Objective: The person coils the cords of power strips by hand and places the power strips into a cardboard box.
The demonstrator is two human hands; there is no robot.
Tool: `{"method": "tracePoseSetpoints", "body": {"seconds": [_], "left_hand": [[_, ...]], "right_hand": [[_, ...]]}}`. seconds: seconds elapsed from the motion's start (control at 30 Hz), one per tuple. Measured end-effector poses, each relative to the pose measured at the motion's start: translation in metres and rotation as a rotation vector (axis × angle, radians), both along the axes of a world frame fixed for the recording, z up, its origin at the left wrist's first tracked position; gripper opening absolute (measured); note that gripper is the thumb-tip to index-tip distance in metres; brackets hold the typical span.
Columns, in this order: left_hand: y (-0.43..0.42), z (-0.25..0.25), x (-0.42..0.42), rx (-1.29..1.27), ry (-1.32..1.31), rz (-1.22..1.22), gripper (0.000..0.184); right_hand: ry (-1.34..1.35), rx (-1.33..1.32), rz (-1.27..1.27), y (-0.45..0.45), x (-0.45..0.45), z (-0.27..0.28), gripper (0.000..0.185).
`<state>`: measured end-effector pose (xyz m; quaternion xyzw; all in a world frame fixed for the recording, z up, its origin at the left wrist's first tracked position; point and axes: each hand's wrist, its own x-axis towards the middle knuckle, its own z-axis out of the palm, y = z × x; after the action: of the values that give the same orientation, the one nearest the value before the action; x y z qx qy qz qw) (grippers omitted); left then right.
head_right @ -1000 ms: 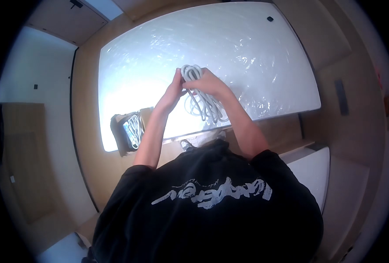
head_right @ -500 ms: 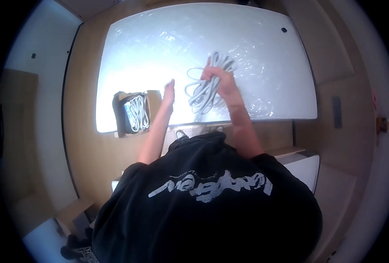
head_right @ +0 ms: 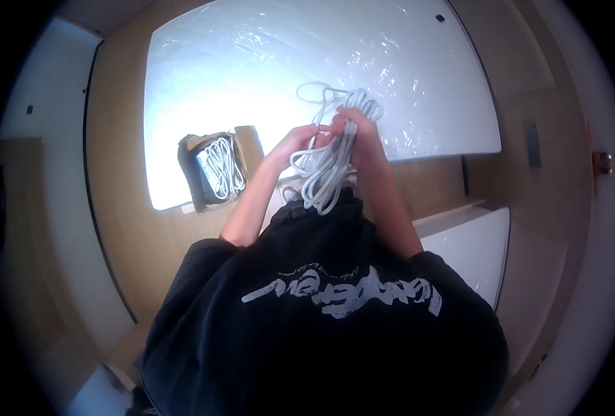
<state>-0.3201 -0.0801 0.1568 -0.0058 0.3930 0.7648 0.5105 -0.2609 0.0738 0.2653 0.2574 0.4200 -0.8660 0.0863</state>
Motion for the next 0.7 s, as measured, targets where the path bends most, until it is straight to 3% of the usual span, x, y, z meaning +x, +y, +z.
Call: {"method": "tracePoseSetpoints", "body": {"seconds": [0.03, 0.17, 0.23, 0.3, 0.37, 0.4, 0.43, 0.47, 0.53, 0.6, 0.63, 0.7], "left_hand": [[-0.004, 0.009, 0.005, -0.088, 0.123, -0.051, 0.034], [-0.022, 0.035, 0.016, -0.272, 0.223, -0.083, 0.036], [-0.032, 0.028, 0.015, -0.343, 0.245, -0.039, 0.035], [-0.045, 0.029, 0.018, -0.514, 0.533, -0.056, 0.031], [-0.050, 0.028, 0.018, -0.569, 0.501, -0.095, 0.033], [-0.052, 0.026, 0.020, -0.596, 0.646, -0.157, 0.035], [-0.055, 0.025, 0.022, -0.620, 0.792, -0.221, 0.038], [-0.060, 0.024, 0.024, -0.587, 0.752, -0.196, 0.052], [-0.066, 0.040, 0.036, -0.628, 0.820, -0.197, 0.059], [-0.069, 0.049, 0.041, -0.699, 0.904, -0.235, 0.082], [-0.068, 0.050, 0.047, -0.700, 0.905, -0.235, 0.082], [-0.061, 0.049, 0.063, -1.065, 1.279, -0.330, 0.091]], "right_hand": [[-0.009, 0.001, -0.017, 0.001, -0.001, -0.006, 0.024], [-0.071, -0.137, -0.110, 0.015, -0.012, -0.066, 0.022], [-0.111, -0.219, -0.069, 0.018, -0.017, -0.085, 0.010], [-0.136, -0.255, -0.158, 0.009, -0.021, -0.102, 0.008], [-0.178, -0.434, -0.094, 0.000, -0.026, -0.118, 0.010], [-0.204, -0.325, -0.065, -0.012, -0.027, -0.114, 0.009], [-0.205, -0.328, -0.067, -0.021, -0.026, -0.116, 0.009], [-0.174, -0.228, -0.030, -0.028, -0.026, -0.116, 0.009], [-0.151, -0.091, -0.036, -0.037, -0.029, -0.122, 0.011], [-0.114, -0.120, -0.101, -0.043, -0.031, -0.145, 0.012], [-0.083, -0.148, -0.169, -0.046, -0.030, -0.154, 0.015], [-0.065, -0.220, -0.161, -0.051, -0.028, -0.167, 0.019]]}}
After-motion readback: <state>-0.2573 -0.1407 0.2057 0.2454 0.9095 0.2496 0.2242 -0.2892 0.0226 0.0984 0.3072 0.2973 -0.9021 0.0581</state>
